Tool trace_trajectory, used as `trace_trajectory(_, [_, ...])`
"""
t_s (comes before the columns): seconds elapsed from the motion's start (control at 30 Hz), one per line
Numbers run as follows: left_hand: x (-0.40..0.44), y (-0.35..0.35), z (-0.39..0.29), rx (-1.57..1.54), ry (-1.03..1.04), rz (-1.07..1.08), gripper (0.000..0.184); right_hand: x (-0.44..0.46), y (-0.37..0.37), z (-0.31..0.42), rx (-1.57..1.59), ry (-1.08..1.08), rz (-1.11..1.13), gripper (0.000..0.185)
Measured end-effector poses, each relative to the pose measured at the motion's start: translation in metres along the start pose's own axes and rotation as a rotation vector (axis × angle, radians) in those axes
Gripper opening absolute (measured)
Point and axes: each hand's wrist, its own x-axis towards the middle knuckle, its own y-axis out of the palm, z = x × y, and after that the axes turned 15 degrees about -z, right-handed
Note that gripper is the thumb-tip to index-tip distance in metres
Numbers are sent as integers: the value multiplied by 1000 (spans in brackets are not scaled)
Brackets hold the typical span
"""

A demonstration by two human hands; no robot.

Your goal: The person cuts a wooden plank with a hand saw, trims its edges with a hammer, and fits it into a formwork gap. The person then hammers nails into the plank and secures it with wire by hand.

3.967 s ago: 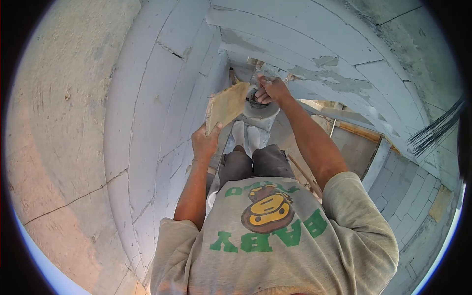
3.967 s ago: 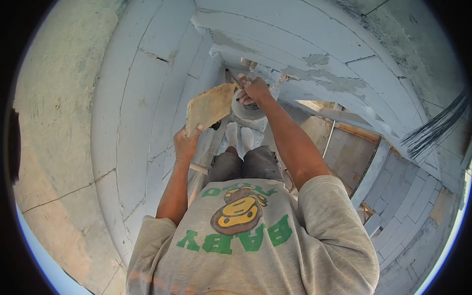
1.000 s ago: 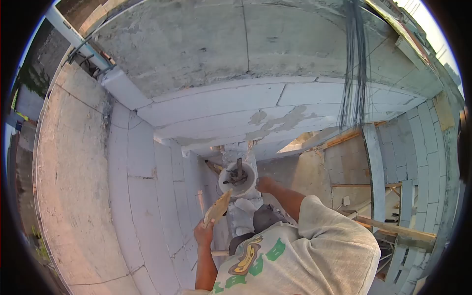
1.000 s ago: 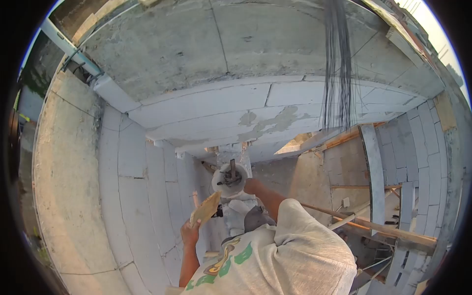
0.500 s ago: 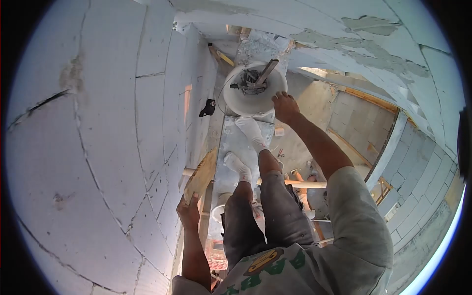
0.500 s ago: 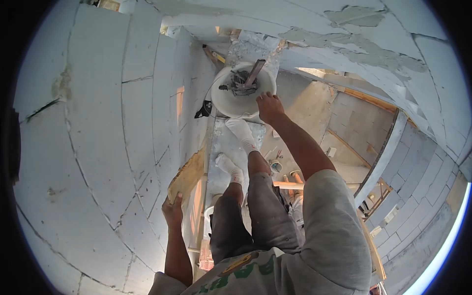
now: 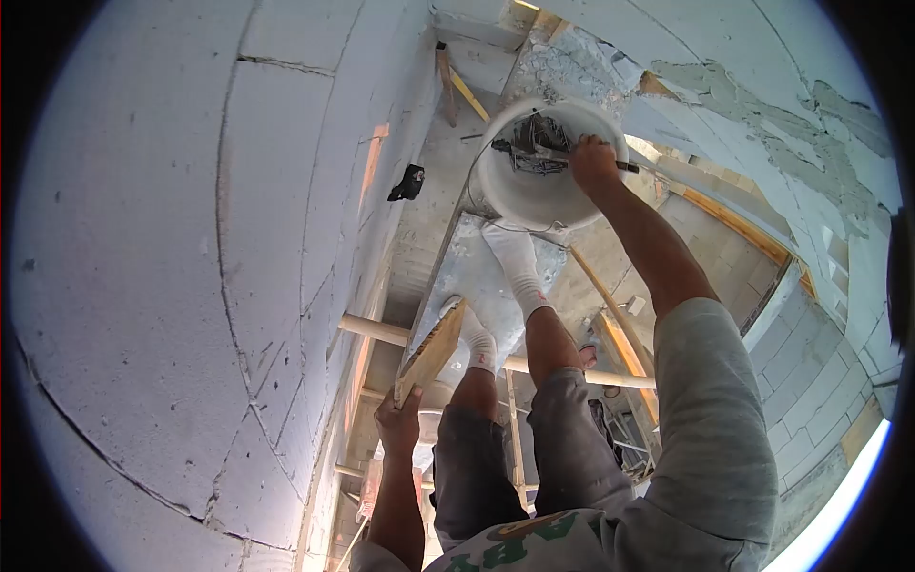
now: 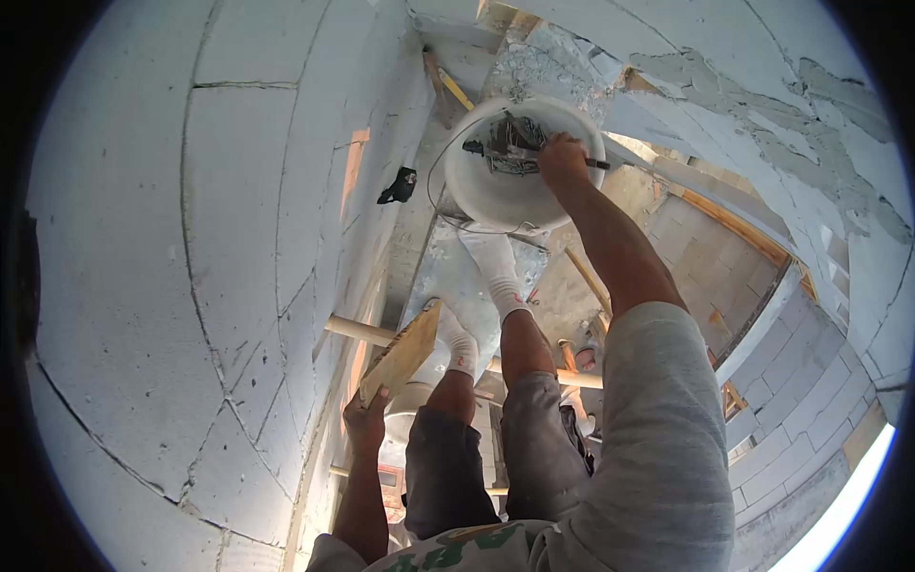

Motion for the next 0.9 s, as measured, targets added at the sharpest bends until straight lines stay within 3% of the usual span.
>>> trace_trajectory(0.13, [-7,-34,-38,-13,13,-50,37,-38,-74,-27,283,196,27,21])
trace_trajectory(0.23, [-20,-60,-48,62,46,-130,39,-70,-134,-55,433,306,121,29])
trace_trajectory(0.43, [-68,-124,-94,16,128,-210,39,-125,-250,-78,389,161,288,36])
trace_trajectory(0.5, [-91,-142,-85,27,143,-227,39,-149,-281,-62,364,114,227,31])
trace_trajectory(0.63, [-141,-183,-45,-161,21,-298,35,-184,-353,-9,363,-33,261,45])
trace_trajectory(0.7, [-162,-191,-9,-131,26,-449,35,-188,-387,33,400,-121,292,47])
trace_trajectory(0.77, [-177,-186,30,-270,-144,-493,36,-191,-393,61,454,-182,373,48])
trace_trajectory(0.87, [-202,-169,63,-443,-254,-726,36,-194,-438,118,588,-282,565,43])
trace_trajectory(0.9, [-204,-164,70,-471,-296,-715,34,-198,-461,138,614,-321,639,40])
